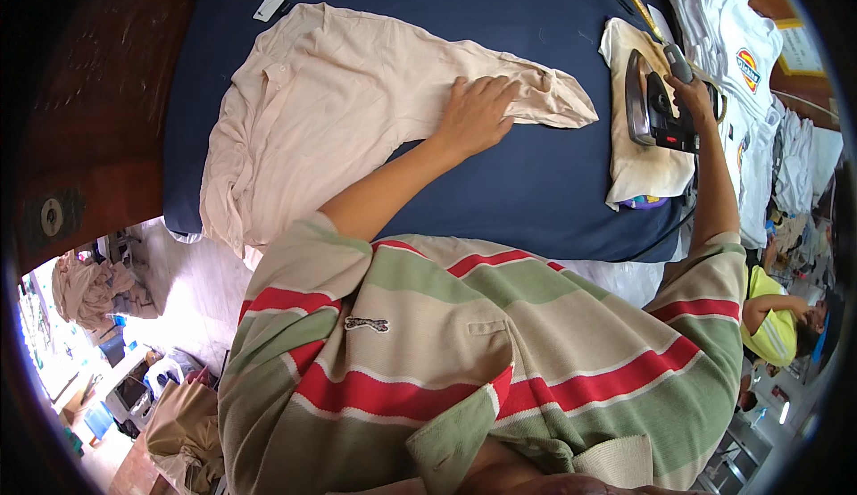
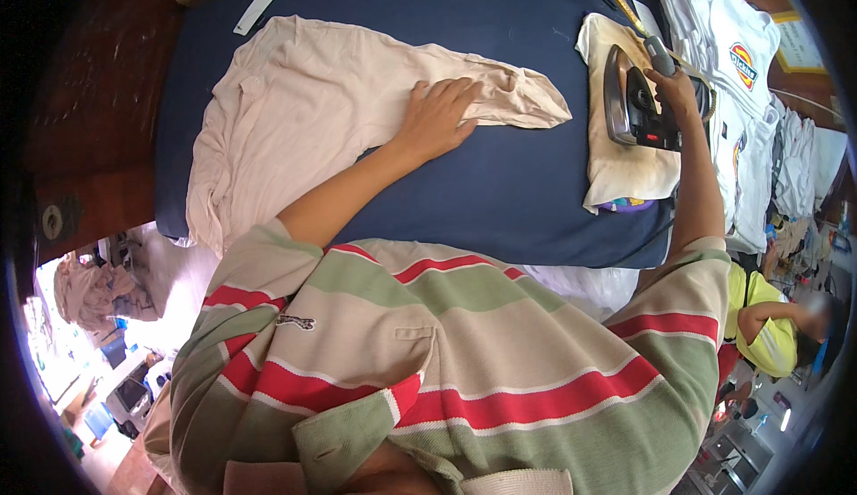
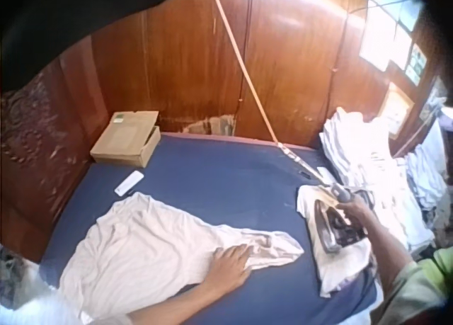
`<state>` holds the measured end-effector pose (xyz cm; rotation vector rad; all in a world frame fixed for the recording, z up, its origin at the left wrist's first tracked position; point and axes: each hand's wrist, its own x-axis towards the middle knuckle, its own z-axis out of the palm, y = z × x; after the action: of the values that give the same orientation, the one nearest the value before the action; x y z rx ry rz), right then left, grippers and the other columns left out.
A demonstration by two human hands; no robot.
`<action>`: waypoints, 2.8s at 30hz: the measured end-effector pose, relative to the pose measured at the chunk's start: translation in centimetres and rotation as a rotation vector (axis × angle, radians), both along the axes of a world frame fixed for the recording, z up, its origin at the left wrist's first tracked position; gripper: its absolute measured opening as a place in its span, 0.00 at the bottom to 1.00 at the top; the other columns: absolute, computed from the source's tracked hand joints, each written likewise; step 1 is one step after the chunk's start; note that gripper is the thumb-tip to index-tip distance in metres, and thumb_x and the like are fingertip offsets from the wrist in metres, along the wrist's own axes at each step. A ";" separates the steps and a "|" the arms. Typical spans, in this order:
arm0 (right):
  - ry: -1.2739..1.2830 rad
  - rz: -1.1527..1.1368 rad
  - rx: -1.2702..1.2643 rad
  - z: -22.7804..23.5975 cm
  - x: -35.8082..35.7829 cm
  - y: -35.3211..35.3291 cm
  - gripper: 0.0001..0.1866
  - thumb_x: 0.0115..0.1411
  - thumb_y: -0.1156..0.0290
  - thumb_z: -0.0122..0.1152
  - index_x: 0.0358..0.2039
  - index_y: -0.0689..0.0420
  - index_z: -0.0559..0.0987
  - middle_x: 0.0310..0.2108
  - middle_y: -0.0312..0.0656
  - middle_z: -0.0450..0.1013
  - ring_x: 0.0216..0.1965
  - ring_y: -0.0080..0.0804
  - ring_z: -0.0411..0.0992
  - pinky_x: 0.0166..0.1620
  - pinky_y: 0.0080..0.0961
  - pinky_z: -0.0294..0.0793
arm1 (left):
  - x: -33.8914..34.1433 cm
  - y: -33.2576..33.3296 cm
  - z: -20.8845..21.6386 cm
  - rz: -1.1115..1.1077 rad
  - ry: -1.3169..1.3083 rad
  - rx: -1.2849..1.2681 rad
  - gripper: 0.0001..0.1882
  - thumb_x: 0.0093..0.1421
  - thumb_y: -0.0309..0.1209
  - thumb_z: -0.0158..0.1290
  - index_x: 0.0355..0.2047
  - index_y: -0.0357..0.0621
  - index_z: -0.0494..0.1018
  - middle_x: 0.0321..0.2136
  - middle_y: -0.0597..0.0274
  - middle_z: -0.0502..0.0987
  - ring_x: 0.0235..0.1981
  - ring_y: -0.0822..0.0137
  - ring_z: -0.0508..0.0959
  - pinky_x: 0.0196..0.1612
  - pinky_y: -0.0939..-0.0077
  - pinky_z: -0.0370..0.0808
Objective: The person irons a shirt using a handheld iron on a padded table, smoothing the fabric by hand and applying the iron to the sleeves and body.
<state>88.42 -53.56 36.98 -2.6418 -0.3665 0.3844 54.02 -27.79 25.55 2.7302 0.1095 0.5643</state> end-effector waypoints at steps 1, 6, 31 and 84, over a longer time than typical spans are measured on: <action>-0.023 -0.011 -0.012 -0.1 -0.2 0.2 0.29 0.46 0.54 0.67 0.40 0.64 0.72 0.20 0.36 0.69 0.17 0.23 0.68 0.23 0.22 0.67 | 1.0 -0.3 0.1 -0.023 -0.045 0.043 0.23 0.54 0.40 0.51 0.50 0.50 0.67 0.48 0.64 0.70 0.49 0.67 0.68 0.50 0.56 0.59; -0.142 0.002 -0.078 -0.4 -0.6 0.2 0.33 0.46 0.50 0.66 0.41 0.67 0.72 0.20 0.41 0.72 0.19 0.27 0.72 0.25 0.24 0.70 | 3.7 -2.3 -0.7 -0.100 -0.144 0.087 0.11 0.54 0.40 0.52 0.36 0.51 0.73 0.34 0.69 0.73 0.38 0.69 0.73 0.43 0.67 0.63; -0.057 0.076 0.026 -0.7 0.2 -0.5 0.30 0.45 0.52 0.65 0.40 0.65 0.74 0.27 0.46 0.74 0.24 0.30 0.74 0.33 0.28 0.71 | 2.9 -7.9 2.3 0.014 -0.189 -0.380 0.07 0.48 0.31 0.52 0.29 0.47 0.74 0.29 0.62 0.77 0.28 0.62 0.75 0.37 0.66 0.66; 0.059 0.540 -0.018 0.2 -23.3 24.8 0.27 0.40 0.70 0.62 0.46 0.59 0.72 0.38 0.55 0.74 0.41 0.52 0.73 0.46 0.36 0.70 | 4.3 26.9 2.3 -0.080 0.743 -0.311 0.16 0.49 0.40 0.58 0.29 0.41 0.71 0.20 0.59 0.72 0.20 0.62 0.72 0.24 0.66 0.68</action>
<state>65.09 -28.78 37.21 -2.5080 -1.0646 0.6305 58.28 -0.93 27.83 2.4755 0.2424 -0.4727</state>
